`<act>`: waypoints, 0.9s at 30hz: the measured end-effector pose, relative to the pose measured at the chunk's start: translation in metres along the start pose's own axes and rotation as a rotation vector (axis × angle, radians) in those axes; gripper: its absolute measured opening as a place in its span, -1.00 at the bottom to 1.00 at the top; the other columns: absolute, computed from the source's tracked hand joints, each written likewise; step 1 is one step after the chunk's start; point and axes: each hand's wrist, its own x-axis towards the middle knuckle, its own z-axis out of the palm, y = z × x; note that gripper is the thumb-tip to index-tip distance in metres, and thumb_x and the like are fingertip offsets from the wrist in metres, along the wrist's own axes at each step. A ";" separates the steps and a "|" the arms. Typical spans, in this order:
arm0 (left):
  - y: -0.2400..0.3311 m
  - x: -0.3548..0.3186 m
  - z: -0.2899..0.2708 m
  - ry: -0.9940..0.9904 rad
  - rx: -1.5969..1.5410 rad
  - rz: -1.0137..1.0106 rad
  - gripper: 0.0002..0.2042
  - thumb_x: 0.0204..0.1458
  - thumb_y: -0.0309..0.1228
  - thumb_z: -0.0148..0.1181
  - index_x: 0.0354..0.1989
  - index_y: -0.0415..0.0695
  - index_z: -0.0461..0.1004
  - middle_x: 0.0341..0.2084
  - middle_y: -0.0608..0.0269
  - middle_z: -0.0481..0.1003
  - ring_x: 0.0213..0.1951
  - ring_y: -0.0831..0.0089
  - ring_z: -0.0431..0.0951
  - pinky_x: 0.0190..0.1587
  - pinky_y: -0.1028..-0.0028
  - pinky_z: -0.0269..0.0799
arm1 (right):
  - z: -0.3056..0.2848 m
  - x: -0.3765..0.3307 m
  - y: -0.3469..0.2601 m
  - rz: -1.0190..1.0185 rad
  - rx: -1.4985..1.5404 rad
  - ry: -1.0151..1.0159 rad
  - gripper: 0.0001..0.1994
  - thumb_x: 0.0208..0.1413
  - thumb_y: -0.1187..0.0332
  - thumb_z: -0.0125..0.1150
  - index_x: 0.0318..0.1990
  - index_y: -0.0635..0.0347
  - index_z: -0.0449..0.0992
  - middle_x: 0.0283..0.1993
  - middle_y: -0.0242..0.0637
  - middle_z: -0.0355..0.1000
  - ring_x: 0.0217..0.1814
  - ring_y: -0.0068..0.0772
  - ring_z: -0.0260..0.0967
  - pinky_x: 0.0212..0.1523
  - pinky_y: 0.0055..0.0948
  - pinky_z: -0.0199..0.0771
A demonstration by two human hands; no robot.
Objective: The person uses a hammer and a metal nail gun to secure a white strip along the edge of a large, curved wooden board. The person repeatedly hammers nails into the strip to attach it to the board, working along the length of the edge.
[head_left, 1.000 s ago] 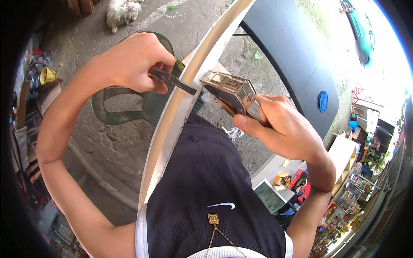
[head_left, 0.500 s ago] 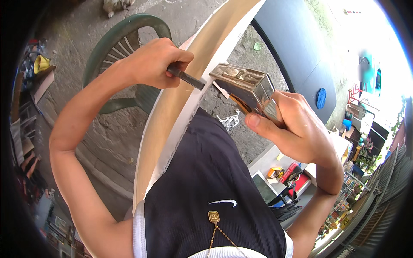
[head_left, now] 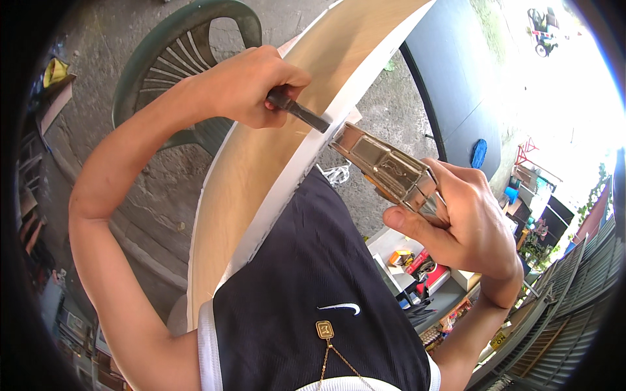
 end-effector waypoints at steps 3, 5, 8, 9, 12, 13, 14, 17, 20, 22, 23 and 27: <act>0.001 0.001 -0.001 -0.002 0.000 -0.009 -0.66 -0.44 -0.54 0.44 -0.65 -0.18 0.28 -0.75 0.23 0.35 -0.69 0.31 0.44 -0.60 0.43 0.25 | -0.001 0.002 -0.004 -0.001 -0.010 -0.002 -0.71 0.04 0.29 0.39 -0.28 0.37 0.49 -0.63 -0.23 0.30 -0.69 -0.36 0.21 -0.60 -0.35 0.15; 0.002 0.000 0.000 0.013 -0.013 -0.021 -0.66 -0.44 -0.54 0.43 -0.65 -0.17 0.27 -0.76 0.24 0.35 -0.69 0.32 0.44 -0.60 0.44 0.25 | 0.000 0.002 -0.005 -0.003 -0.003 0.014 -0.71 0.03 0.29 0.40 -0.29 0.36 0.49 -0.64 -0.24 0.30 -0.70 -0.37 0.20 -0.61 -0.36 0.14; 0.002 0.001 -0.001 0.009 0.008 -0.001 -0.68 -0.43 -0.55 0.41 -0.66 -0.17 0.27 -0.76 0.25 0.34 -0.69 0.33 0.44 -0.61 0.44 0.25 | -0.001 0.003 -0.007 -0.014 -0.039 0.022 -0.71 0.03 0.27 0.41 -0.31 0.35 0.50 -0.66 -0.26 0.28 -0.70 -0.37 0.19 -0.61 -0.37 0.12; 0.002 0.000 -0.001 0.013 0.011 0.000 -0.69 -0.43 -0.56 0.40 -0.66 -0.18 0.27 -0.76 0.25 0.34 -0.70 0.33 0.44 -0.61 0.44 0.25 | -0.002 0.004 -0.010 0.022 -0.050 -0.008 -0.71 0.03 0.27 0.41 -0.30 0.35 0.51 -0.67 -0.26 0.28 -0.70 -0.38 0.18 -0.62 -0.37 0.12; 0.002 -0.003 0.000 0.027 0.013 -0.005 -0.69 -0.42 -0.56 0.39 -0.66 -0.18 0.27 -0.77 0.25 0.33 -0.70 0.33 0.44 -0.61 0.43 0.25 | -0.006 0.008 -0.015 0.084 -0.094 -0.064 -0.70 0.04 0.25 0.40 -0.26 0.34 0.53 -0.68 -0.26 0.28 -0.71 -0.37 0.17 -0.61 -0.36 0.13; 0.002 -0.004 0.000 0.031 0.009 -0.011 -0.69 -0.42 -0.56 0.39 -0.66 -0.18 0.27 -0.77 0.25 0.33 -0.70 0.33 0.43 -0.61 0.43 0.25 | -0.005 0.009 -0.015 0.077 -0.114 -0.061 -0.69 0.04 0.24 0.40 -0.25 0.33 0.54 -0.68 -0.25 0.29 -0.70 -0.36 0.17 -0.60 -0.36 0.16; 0.001 -0.005 0.001 0.036 0.006 -0.019 -0.70 -0.41 -0.55 0.39 -0.66 -0.18 0.27 -0.77 0.24 0.33 -0.70 0.33 0.43 -0.61 0.43 0.25 | -0.005 0.011 -0.014 0.067 -0.134 -0.059 -0.69 0.04 0.23 0.40 -0.23 0.32 0.55 -0.68 -0.25 0.30 -0.70 -0.35 0.18 -0.58 -0.35 0.18; -0.001 0.000 0.003 0.036 -0.018 0.011 -0.70 -0.39 -0.55 0.38 -0.66 -0.17 0.27 -0.77 0.24 0.34 -0.70 0.33 0.43 -0.60 0.43 0.26 | 0.006 0.012 -0.004 0.069 -0.050 -0.021 -0.74 -0.02 0.38 0.35 -0.38 0.45 0.46 -0.74 -0.11 0.34 -0.74 -0.18 0.38 -0.64 -0.32 0.32; 0.002 0.000 0.002 0.023 -0.024 -0.023 -0.70 -0.37 -0.55 0.39 -0.65 -0.17 0.27 -0.77 0.23 0.33 -0.69 0.32 0.43 -0.60 0.42 0.26 | 0.020 0.011 0.014 -0.043 -0.062 0.105 -0.77 -0.04 0.37 0.35 -0.45 0.39 0.46 -0.78 -0.09 0.30 -0.75 -0.09 0.36 -0.65 -0.30 0.32; -0.001 -0.003 0.002 0.009 -0.027 -0.041 -0.71 -0.37 -0.54 0.38 -0.65 -0.17 0.28 -0.76 0.23 0.33 -0.69 0.36 0.43 -0.59 0.43 0.26 | 0.018 0.014 0.012 -0.040 -0.069 0.105 -0.71 -0.01 0.30 0.36 -0.49 0.38 0.46 -0.79 -0.08 0.27 -0.74 -0.05 0.33 -0.63 -0.27 0.31; -0.002 -0.004 0.001 0.000 -0.027 -0.049 -0.71 -0.37 -0.54 0.38 -0.65 -0.18 0.28 -0.76 0.23 0.33 -0.68 0.38 0.44 -0.59 0.43 0.26 | 0.012 0.016 0.008 -0.032 -0.072 0.090 -0.67 0.01 0.25 0.36 -0.50 0.38 0.45 -0.79 -0.09 0.26 -0.74 -0.05 0.31 -0.62 -0.25 0.30; 0.004 -0.006 -0.007 -0.012 0.026 -0.072 -0.75 -0.37 -0.57 0.34 -0.64 -0.18 0.30 -0.75 0.25 0.36 -0.67 0.47 0.43 -0.57 0.49 0.27 | -0.001 0.010 0.002 0.014 0.027 0.056 -0.60 0.13 0.13 0.27 -0.41 0.40 0.48 -0.70 -0.07 0.29 -0.65 -0.09 0.33 -0.54 -0.22 0.28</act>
